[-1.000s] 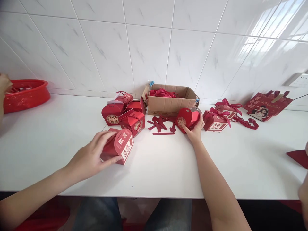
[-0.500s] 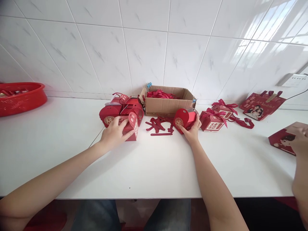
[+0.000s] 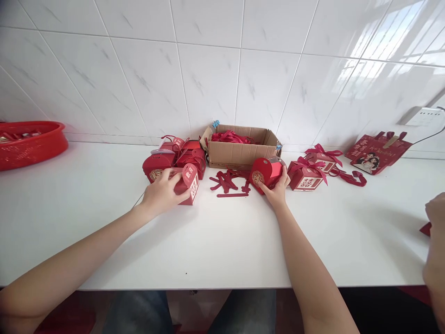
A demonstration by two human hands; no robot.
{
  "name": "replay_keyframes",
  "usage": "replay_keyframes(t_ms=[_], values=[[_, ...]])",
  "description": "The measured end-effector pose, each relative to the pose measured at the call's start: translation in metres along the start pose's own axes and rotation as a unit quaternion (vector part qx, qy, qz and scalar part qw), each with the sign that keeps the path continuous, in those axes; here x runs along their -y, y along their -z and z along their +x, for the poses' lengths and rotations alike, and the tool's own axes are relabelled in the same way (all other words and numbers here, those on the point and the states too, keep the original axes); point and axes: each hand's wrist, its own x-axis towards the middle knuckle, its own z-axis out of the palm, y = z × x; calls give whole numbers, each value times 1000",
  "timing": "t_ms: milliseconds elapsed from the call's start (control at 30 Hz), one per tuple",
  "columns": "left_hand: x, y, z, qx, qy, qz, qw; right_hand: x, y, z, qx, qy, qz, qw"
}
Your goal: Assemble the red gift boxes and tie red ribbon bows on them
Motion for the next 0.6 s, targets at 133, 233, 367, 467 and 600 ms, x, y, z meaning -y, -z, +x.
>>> replay_keyframes(t_ms=[133, 233, 367, 467, 600], values=[[35, 10, -11, 14, -96, -17, 995, 0, 0, 0, 8, -1, 7, 1000], [66, 14, -8, 45, -120, -61, 990, 1, 0, 1, 12, -12, 15, 1000], [95, 15, -2, 74, -150, -205, 964, 0, 0, 1, 11, -16, 11, 1000], [103, 12, 0, 60, -145, -215, 964, -1, -1, 1, 8, 6, 1, 1000], [108, 5, 13, 55, -145, -184, 971, -2, -1, 1, 11, 0, 1, 1000]])
